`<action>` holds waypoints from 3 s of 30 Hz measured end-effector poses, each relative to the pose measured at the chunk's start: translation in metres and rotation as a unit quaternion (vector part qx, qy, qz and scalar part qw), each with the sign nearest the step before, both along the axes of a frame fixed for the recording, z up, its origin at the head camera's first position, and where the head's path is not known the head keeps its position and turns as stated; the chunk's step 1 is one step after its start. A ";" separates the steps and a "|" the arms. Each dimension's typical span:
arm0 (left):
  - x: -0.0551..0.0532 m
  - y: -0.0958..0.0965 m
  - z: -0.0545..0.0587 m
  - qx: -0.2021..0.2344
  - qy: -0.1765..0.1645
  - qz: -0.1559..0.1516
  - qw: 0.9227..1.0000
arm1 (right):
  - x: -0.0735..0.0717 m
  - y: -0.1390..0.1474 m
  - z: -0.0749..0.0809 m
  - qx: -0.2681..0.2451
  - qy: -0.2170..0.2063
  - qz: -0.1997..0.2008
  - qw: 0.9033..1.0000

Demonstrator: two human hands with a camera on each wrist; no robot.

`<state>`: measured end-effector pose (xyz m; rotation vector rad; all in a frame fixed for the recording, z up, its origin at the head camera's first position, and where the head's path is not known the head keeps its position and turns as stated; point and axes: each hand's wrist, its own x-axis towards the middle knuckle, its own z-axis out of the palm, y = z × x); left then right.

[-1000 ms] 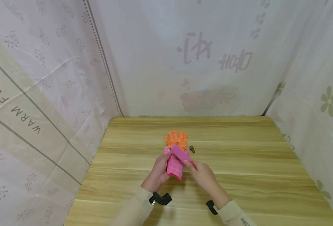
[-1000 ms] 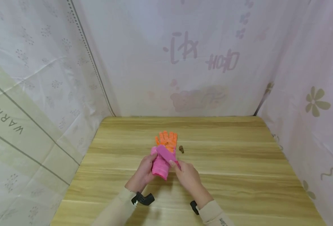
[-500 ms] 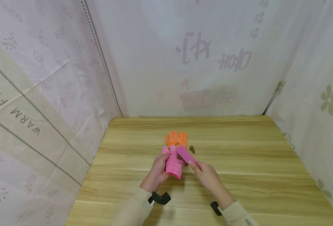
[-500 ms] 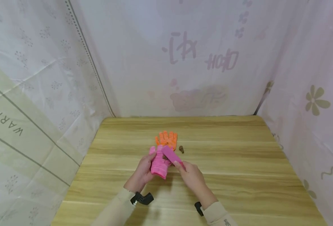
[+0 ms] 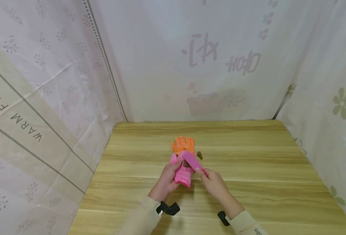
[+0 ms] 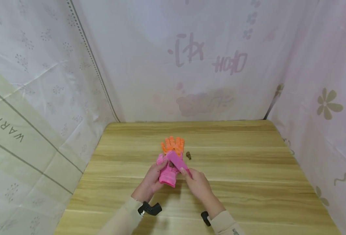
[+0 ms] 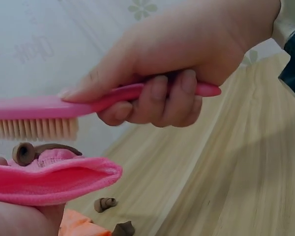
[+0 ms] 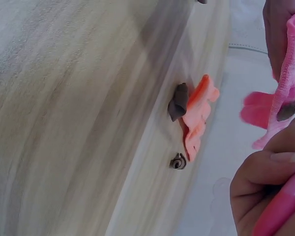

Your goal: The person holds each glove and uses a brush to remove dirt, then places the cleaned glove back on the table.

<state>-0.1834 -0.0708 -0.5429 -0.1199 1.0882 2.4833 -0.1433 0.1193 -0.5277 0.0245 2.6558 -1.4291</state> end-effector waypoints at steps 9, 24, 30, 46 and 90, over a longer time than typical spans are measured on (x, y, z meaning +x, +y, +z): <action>0.003 0.004 0.001 -0.066 0.026 -0.023 0.997 | -0.003 -0.013 0.018 -0.024 0.037 0.007 0.999; 0.003 0.001 0.008 -0.020 -0.003 0.024 0.999 | -0.001 -0.013 0.012 0.097 0.035 0.021 0.994; 0.000 -0.005 0.012 -0.026 -0.010 0.036 0.999 | 0.002 -0.003 0.009 0.094 0.028 0.011 0.995; -0.001 -0.011 0.012 -0.016 -0.022 0.022 0.999 | 0.000 0.002 0.006 0.004 0.000 -0.019 1.000; -0.002 -0.020 0.019 0.031 0.000 -0.011 0.999 | 0.003 0.003 0.013 -0.019 0.000 -0.013 1.000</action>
